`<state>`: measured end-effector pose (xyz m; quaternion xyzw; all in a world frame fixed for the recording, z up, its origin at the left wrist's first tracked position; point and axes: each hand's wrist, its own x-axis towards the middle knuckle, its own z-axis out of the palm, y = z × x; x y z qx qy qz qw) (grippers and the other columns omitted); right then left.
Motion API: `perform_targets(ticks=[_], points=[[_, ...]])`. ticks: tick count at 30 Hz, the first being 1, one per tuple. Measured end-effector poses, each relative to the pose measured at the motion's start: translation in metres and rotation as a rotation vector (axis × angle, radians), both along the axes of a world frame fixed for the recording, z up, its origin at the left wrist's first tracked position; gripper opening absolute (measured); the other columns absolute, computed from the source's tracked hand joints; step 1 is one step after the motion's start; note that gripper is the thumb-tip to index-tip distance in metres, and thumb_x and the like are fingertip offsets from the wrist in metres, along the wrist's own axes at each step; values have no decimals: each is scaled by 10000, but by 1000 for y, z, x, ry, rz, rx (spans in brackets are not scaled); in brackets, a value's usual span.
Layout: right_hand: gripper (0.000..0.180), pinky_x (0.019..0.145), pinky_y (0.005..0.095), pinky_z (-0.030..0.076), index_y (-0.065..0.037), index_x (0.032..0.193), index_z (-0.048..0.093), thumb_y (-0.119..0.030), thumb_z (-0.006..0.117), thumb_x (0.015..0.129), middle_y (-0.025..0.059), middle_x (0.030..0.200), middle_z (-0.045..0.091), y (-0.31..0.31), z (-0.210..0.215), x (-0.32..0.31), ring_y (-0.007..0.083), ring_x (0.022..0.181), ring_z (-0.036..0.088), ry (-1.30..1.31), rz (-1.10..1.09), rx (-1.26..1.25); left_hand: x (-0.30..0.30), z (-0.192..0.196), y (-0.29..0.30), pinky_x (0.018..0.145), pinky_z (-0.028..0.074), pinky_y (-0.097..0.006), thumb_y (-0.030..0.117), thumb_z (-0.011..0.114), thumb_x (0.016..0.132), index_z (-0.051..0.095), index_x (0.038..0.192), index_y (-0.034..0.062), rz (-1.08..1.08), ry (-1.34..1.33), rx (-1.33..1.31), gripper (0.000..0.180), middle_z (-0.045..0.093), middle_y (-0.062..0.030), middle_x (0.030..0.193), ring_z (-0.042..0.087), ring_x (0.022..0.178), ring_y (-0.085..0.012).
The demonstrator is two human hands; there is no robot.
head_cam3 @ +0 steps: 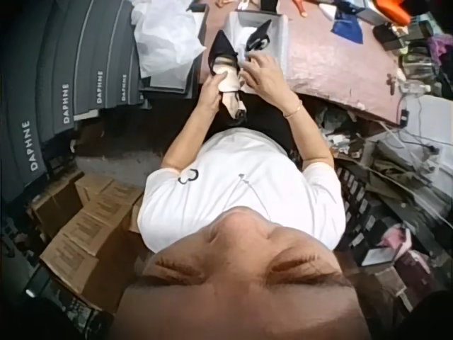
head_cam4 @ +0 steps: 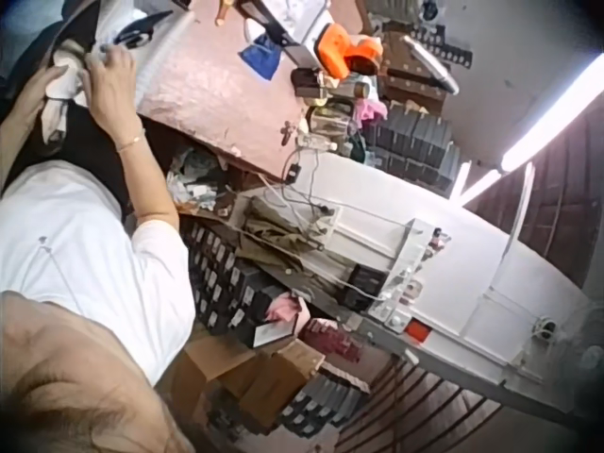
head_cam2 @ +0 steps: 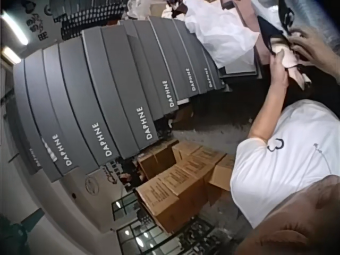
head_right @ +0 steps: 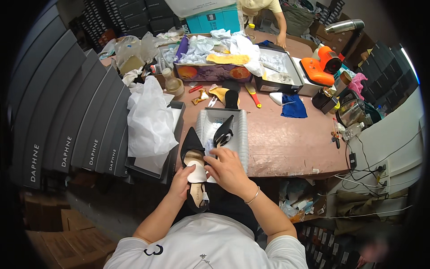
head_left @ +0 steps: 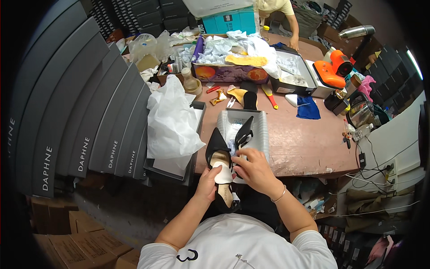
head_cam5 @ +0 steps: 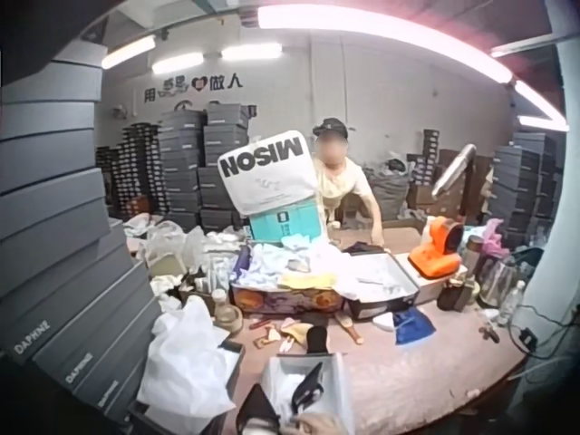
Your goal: Inspecting high-heeled shoes and packing them into boxes with protective paper.
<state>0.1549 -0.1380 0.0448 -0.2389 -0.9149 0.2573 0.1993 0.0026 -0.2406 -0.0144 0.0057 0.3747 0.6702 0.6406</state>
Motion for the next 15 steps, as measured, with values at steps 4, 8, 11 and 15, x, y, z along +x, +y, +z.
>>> perform_targets(ticks=[4, 8, 11, 15], points=[[463, 1047, 646, 192, -29, 1118, 630, -434, 492, 941, 272, 1508, 148, -2, -52, -27, 469, 1391, 152, -35, -9, -73, 13, -10, 2, 924, 493, -360, 70, 529, 915, 352, 1373, 109, 76, 156, 79, 493, 529, -92, 1225, 578, 1095, -223], [636, 1063, 665, 106, 50, 1106, 624, -533, 436, 936, 338, 1516, -37, 15, -67, -61, 495, 1409, 39, -19, -103, -304, 36, -31, -2, 992, 420, -352, 106, 484, 938, 138, 1456, 178, -11, 416, 160, 627, 347, -101, 1386, 432, 1253, -198], [688, 1073, 659, 47, 84, 975, 668, -557, 423, 927, 310, 1533, -42, 18, -84, -76, 503, 1410, 9, 129, -149, -487, 30, -51, 1, 972, 432, -347, 89, 461, 929, 106, 1456, 174, -58, 550, 112, 640, 356, -100, 1362, 453, 1217, -191], [717, 1063, 675, 69, 104, 820, 685, -574, 464, 903, 272, 1551, -44, 11, -55, -73, 487, 1418, -5, 70, -146, -119, 31, -7, -8, 998, 403, -346, 28, 430, 865, 82, 1466, 149, -76, 409, 125, 704, 334, -103, 1388, 431, 1235, -192]])
